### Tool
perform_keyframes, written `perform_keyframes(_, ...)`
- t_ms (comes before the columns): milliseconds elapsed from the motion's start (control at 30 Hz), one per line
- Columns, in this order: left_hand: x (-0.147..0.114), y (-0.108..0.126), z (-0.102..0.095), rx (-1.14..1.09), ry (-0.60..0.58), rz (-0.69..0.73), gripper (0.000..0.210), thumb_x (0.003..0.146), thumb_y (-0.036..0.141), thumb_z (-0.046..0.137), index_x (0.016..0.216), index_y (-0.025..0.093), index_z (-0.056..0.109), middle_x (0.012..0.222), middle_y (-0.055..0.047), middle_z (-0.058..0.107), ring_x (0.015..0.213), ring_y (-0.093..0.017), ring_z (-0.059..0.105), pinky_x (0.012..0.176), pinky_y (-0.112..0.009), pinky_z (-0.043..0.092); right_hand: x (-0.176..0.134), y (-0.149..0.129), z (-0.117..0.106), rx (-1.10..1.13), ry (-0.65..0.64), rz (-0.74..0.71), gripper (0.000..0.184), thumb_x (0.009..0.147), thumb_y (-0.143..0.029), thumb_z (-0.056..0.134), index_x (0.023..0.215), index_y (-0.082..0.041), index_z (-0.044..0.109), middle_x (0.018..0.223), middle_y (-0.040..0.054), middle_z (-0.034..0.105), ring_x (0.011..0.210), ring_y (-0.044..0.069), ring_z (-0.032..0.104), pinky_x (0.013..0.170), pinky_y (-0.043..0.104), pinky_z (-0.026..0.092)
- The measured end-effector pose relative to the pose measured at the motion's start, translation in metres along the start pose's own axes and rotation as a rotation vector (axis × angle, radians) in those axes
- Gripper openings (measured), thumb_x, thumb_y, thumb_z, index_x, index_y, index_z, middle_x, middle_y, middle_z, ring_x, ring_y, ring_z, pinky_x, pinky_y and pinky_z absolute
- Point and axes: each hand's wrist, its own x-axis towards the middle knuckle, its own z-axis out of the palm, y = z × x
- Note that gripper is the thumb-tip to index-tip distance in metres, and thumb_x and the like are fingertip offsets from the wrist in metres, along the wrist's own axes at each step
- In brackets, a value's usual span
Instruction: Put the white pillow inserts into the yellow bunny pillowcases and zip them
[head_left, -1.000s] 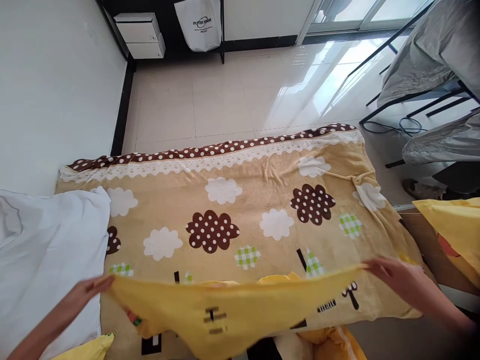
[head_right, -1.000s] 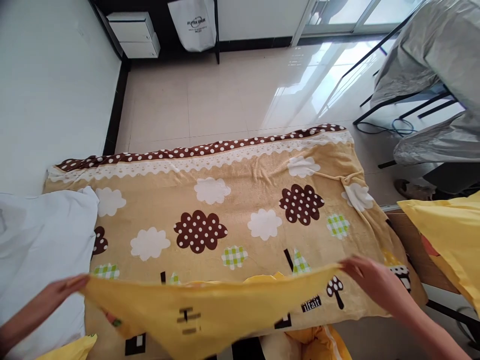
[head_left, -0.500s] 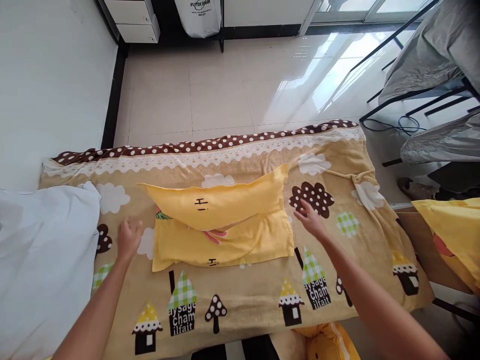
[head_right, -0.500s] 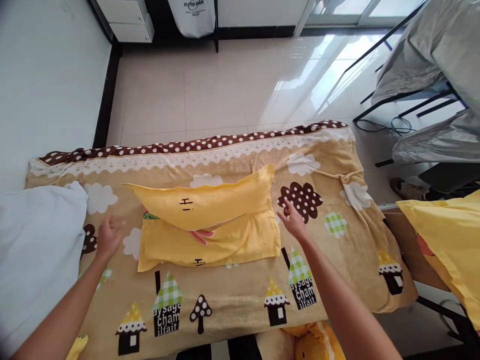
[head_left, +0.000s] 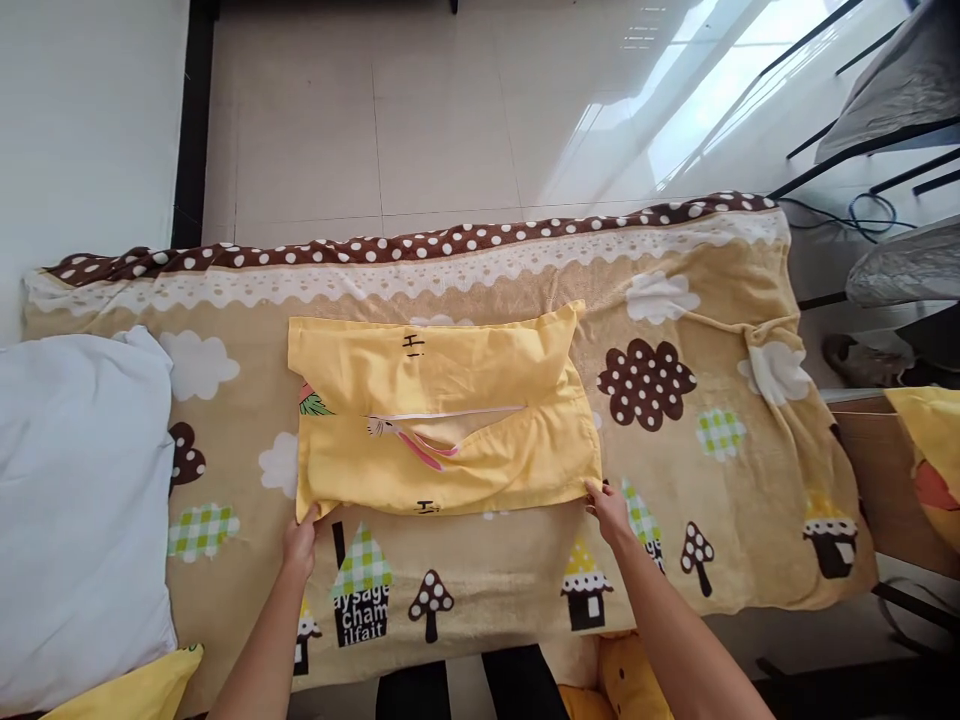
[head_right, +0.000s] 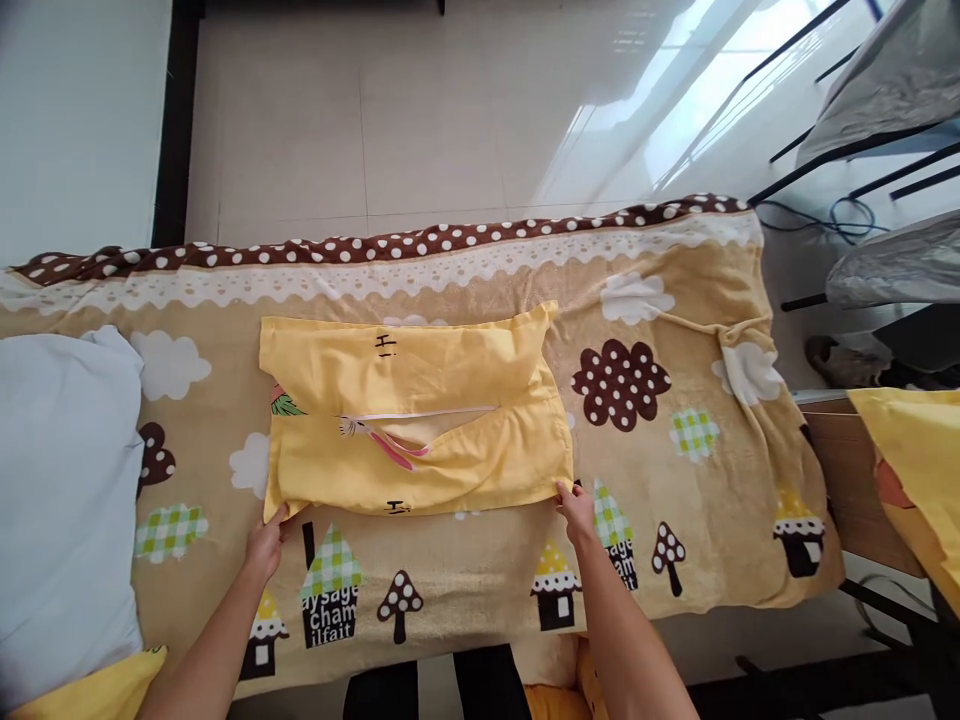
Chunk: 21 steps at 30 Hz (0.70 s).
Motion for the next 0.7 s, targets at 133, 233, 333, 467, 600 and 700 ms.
perform_keyframes(133,-0.009,-0.003,-0.02,-0.174,0.009,-0.057,0.007,0.083,0.014,0.062,0.087,0.018,0.058,0.077,0.0,0.065,0.064,-0.012,0.062,0.06,-0.025,0.049,-0.002,-0.008,-0.014,0.067,0.015,0.084,0.029,0.059,-0.038,0.075,0.07,-0.023,0.052,0.054,-0.0023,0.056,0.052,0.013,0.055,0.046,0.022,0.039)
perform_keyframes(233,-0.023,-0.005,-0.048,-0.235,-0.017,-0.105,0.015,0.079,0.008,0.066,0.084,0.018,0.057,0.072,0.002,0.064,0.057,-0.011,0.06,0.055,-0.023,0.049,-0.013,-0.012,-0.031,0.11,-0.019,0.116,0.034,0.052,-0.037,0.079,0.065,-0.021,0.052,0.052,-0.0038,0.055,0.05,0.01,0.054,0.045,0.02,0.036)
perform_keyframes(333,-0.032,-0.013,-0.075,-0.245,-0.031,-0.149,0.022,0.074,0.002,0.068,0.085,0.019,0.058,0.072,0.002,0.066,0.053,-0.011,0.06,0.051,-0.021,0.05,-0.024,-0.009,-0.048,0.137,-0.081,0.154,0.038,0.047,-0.037,0.083,0.065,-0.019,0.054,0.058,-0.0017,0.061,0.055,0.012,0.061,0.048,0.019,0.038)
perform_keyframes(467,-0.034,-0.035,-0.1,-0.221,-0.017,-0.24,0.021,0.077,0.002,0.064,0.085,0.021,0.061,0.075,0.001,0.068,0.055,-0.012,0.062,0.049,-0.021,0.051,-0.035,0.008,-0.066,0.161,-0.122,0.242,0.038,0.045,-0.03,0.086,0.065,-0.019,0.056,0.067,0.0006,0.068,0.062,0.015,0.067,0.049,0.018,0.04)
perform_keyframes(600,-0.032,-0.06,-0.111,-0.193,0.013,-0.28,0.018,0.079,0.004,0.065,0.086,0.021,0.064,0.077,0.001,0.067,0.056,-0.013,0.061,0.048,-0.021,0.051,-0.044,0.03,-0.076,0.217,-0.135,0.323,0.036,0.048,-0.022,0.086,0.067,-0.021,0.055,0.067,0.001,0.068,0.059,0.016,0.068,0.047,0.02,0.043)
perform_keyframes(700,-0.03,-0.072,-0.108,-0.19,0.059,-0.269,0.017,0.079,0.004,0.066,0.086,0.02,0.062,0.078,0.002,0.067,0.055,-0.011,0.06,0.047,-0.02,0.049,-0.046,0.043,-0.077,0.28,-0.148,0.337,0.034,0.053,-0.019,0.084,0.071,-0.022,0.055,0.072,0.0013,0.069,0.065,0.019,0.071,0.051,0.023,0.049)
